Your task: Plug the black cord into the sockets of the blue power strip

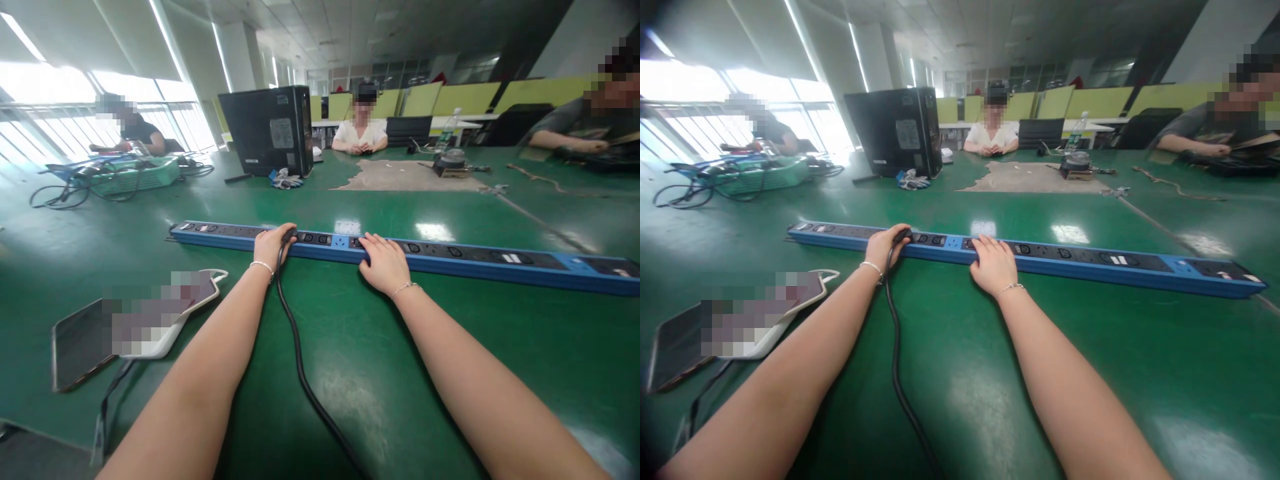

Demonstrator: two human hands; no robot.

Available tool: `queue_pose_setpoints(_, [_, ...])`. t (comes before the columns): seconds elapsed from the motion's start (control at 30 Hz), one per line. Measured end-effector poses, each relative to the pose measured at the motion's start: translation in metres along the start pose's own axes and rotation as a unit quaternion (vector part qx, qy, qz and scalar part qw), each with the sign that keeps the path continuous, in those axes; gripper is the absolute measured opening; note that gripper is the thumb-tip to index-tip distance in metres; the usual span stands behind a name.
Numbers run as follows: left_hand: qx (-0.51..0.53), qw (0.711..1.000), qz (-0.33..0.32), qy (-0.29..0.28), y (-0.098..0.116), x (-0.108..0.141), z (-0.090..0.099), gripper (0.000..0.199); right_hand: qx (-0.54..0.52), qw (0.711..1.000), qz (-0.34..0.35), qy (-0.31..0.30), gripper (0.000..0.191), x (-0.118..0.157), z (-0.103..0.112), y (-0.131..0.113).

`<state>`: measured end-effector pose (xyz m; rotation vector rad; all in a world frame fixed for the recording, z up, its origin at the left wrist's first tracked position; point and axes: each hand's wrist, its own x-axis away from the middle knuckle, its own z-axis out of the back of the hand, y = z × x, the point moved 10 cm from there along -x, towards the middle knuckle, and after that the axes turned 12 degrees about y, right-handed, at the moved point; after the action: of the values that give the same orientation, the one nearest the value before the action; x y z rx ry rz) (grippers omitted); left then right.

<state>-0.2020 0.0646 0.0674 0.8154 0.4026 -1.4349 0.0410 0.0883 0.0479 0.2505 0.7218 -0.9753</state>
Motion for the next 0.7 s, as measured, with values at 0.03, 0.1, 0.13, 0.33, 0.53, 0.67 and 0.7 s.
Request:
queue_pose_setpoints(0.03, [-0.001,1.0,0.002,0.0,-0.0006,-0.0001,0.0002,0.034,0.001,1.0,0.001,0.001,0.051,-0.0001,-0.0001,0.0])
queue_pose_setpoints(0.1, [-0.003,1.0,0.003,-0.001,-0.0015,-0.0002,-0.0001,0.033,0.004,1.0,0.003,0.004,0.051,-0.0003,-0.0001,-0.0001])
queue_pose_setpoints(0.13, [-0.003,1.0,0.002,-0.001,-0.0017,-0.0002,-0.0006,0.033,0.006,1.0,0.003,0.006,0.051,-0.0004,0.0,-0.0002])
queue_pose_setpoints(0.33, [-0.014,1.0,0.019,0.007,-0.0039,0.0021,-0.0035,0.033,0.012,1.0,0.004,0.011,0.05,-0.0008,-0.0004,0.0008])
queue_pose_setpoints(0.53, [0.009,0.999,0.034,0.008,-0.0064,0.003,-0.0067,0.03,0.01,1.0,0.015,0.014,0.05,-0.0003,-0.003,0.0021])
queue_pose_setpoints(0.67, [0.024,0.999,0.032,0.014,-0.0082,0.0029,-0.0089,0.03,0.021,0.999,0.018,0.016,0.05,-0.0006,-0.0022,0.0019])
queue_pose_setpoints(0.7, [0.027,0.999,0.031,0.018,-0.0085,0.003,-0.0096,0.03,0.024,0.999,0.017,0.016,0.049,-0.0009,-0.0019,0.002])
